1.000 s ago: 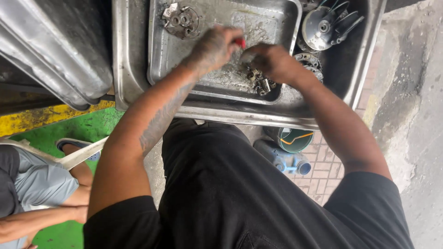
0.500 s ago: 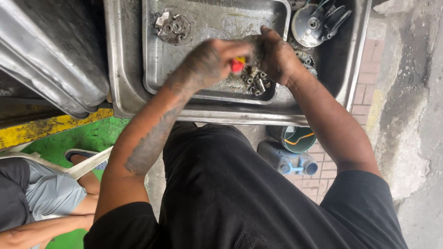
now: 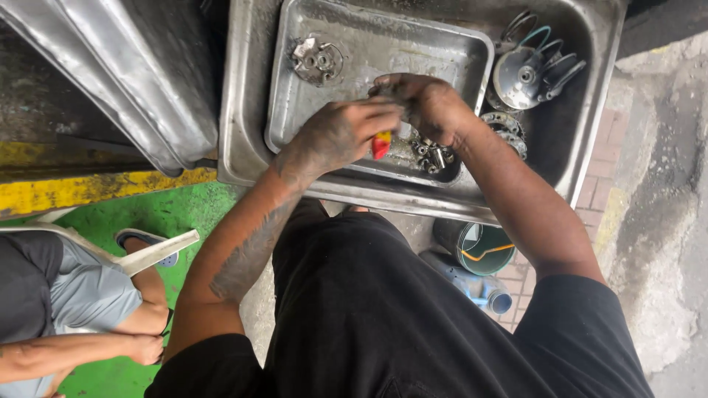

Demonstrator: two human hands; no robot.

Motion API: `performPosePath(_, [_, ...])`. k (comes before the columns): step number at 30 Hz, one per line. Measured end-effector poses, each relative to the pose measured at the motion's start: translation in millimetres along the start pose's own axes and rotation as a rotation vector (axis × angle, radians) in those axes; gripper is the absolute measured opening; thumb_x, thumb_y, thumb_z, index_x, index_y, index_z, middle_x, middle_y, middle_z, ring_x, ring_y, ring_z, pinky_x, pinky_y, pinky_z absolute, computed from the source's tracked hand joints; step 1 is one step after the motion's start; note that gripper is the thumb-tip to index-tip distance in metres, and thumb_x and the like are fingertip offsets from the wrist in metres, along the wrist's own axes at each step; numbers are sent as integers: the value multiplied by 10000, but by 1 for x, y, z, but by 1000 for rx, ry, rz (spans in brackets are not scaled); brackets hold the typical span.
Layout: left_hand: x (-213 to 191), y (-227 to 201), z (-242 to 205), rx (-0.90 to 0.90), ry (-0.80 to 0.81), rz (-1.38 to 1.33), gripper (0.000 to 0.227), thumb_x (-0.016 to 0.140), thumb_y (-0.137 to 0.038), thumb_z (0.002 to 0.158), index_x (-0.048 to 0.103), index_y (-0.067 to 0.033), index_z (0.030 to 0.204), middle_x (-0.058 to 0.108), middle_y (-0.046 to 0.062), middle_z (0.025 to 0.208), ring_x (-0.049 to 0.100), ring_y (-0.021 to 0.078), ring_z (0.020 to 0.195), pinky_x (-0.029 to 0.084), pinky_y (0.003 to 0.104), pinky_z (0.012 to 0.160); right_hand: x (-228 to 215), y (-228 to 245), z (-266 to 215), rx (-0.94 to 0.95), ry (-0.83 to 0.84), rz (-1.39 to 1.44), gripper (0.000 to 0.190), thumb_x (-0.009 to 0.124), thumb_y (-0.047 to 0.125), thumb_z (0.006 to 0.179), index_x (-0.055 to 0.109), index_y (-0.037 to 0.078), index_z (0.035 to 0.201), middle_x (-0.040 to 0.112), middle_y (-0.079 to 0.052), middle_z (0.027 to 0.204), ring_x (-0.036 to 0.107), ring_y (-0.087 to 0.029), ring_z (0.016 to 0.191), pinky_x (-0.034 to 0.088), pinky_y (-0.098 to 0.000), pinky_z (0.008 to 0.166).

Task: Scrubbing and cleaning various motorcycle engine components with a brush in a metal tray.

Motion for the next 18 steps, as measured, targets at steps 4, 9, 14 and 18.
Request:
performPosePath(4, [-41, 34, -62, -214, -61, 29, 356, 775, 85, 937, 738, -100, 1239, 798, 141, 1145, 781, 324, 954, 687, 406, 802, 17, -17, 22, -26, 58, -626, 398, 499, -9, 1068, 660, 30, 1430, 764, -209, 1215, 597, -163, 676, 503, -292, 527])
performPosePath(9, [-92, 30, -98, -416, -213, -44, 261, 662, 213, 971, 711, 35, 1154, 754, 217, 1382, 759, 359, 1262, 614, 379, 1132, 51, -5, 85, -101, 0, -980, 208, 610, 138, 1190, 696, 65, 1014, 817, -142, 1034, 881, -222, 906, 764, -227, 696])
performPosePath(14, [-99, 20, -110, -448, -257, -62, 135, 756, 160, 1043, 690, 77, 1127, 755, 240, 1386, 765, 355, 1246, 583, 387, 1138, 19, 14, 127, -405, 1, -1154, 342, 725, 259, 1095, 629, 73, 1365, 802, -128, 1278, 786, -277, 1063, 626, -415, 897])
performPosePath(18, [-85, 23, -115, -458, -210, -123, 148, 721, 154, 1058, 698, 63, 1172, 766, 209, 1382, 761, 341, 1240, 572, 384, 1124, -53, -17, 82, -276, 125, -1687, 331, 733, 289, 1045, 718, 99, 1315, 767, -221, 1152, 719, -468, 1033, 563, -590, 827])
Point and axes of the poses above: each hand's wrist, its own z-axis towards the middle knuckle, its own x-axis out of the palm, y = z × x, the point moved 8 cm from there along z, towards the middle knuckle
